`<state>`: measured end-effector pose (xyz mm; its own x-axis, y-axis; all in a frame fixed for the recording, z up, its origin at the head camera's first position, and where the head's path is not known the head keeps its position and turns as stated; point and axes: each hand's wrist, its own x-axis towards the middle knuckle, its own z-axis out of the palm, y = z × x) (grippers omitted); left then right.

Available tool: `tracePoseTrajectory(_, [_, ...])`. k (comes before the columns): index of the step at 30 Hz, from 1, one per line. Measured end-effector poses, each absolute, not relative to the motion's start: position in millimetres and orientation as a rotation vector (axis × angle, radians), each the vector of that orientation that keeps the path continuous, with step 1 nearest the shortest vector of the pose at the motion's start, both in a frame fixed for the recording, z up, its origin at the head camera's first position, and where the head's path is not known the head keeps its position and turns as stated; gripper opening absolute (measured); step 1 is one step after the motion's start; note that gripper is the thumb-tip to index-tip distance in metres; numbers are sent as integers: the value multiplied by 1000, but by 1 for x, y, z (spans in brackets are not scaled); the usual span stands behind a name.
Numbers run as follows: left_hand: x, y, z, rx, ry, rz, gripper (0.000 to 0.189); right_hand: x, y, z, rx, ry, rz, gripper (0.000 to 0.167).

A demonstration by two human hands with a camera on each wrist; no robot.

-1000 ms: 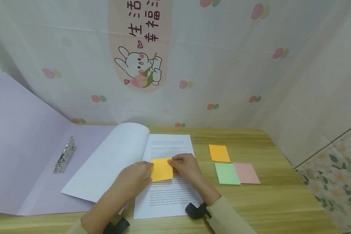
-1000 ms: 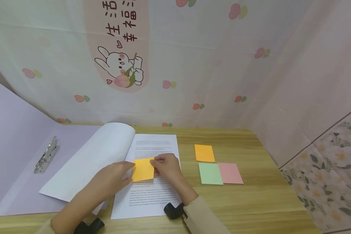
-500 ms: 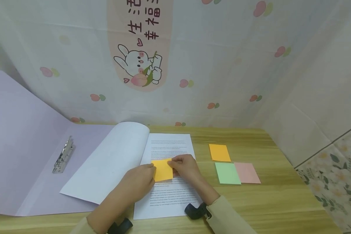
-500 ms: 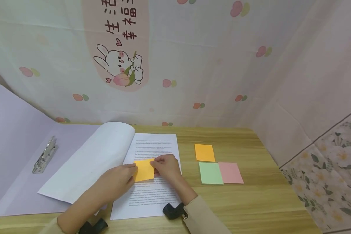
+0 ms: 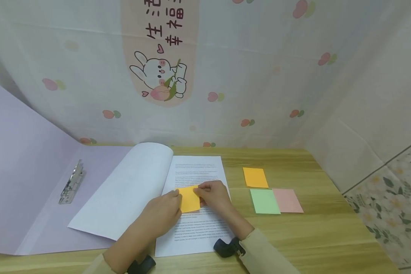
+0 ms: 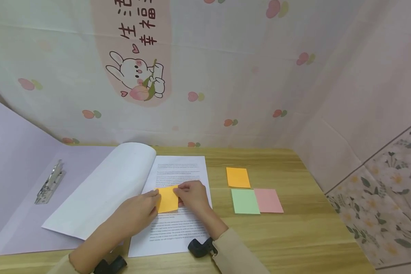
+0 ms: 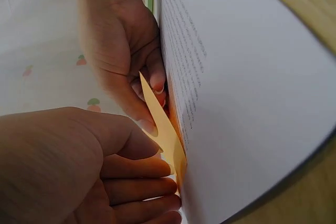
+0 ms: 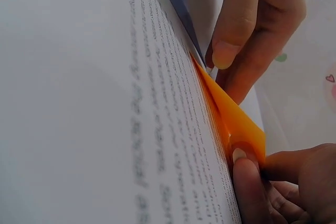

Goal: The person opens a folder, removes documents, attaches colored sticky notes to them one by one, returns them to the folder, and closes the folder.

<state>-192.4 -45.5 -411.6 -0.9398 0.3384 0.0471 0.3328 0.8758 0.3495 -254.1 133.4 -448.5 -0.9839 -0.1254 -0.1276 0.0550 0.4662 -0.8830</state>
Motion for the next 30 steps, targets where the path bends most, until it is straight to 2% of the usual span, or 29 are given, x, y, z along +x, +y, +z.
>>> tracePoseTrajectory(10, [-193, -42, -415, 522, 3012, 502, 36, -254, 131, -449, -50, 2546, -1529, 23])
tracePoseTrajectory(16, [-192, -40, -416, 497, 3009, 494, 40, -254, 132, -450, -56, 2541, -1534, 23])
tracePoseTrajectory(23, [-189, -34, -418, 463, 2979, 405, 54, -254, 133, -449, -56, 2545, -1526, 23])
tracePoseTrajectory(30, [-188, -30, -420, 474, 3003, 310, 57, -253, 134, -447, -74, 2537, -1546, 24])
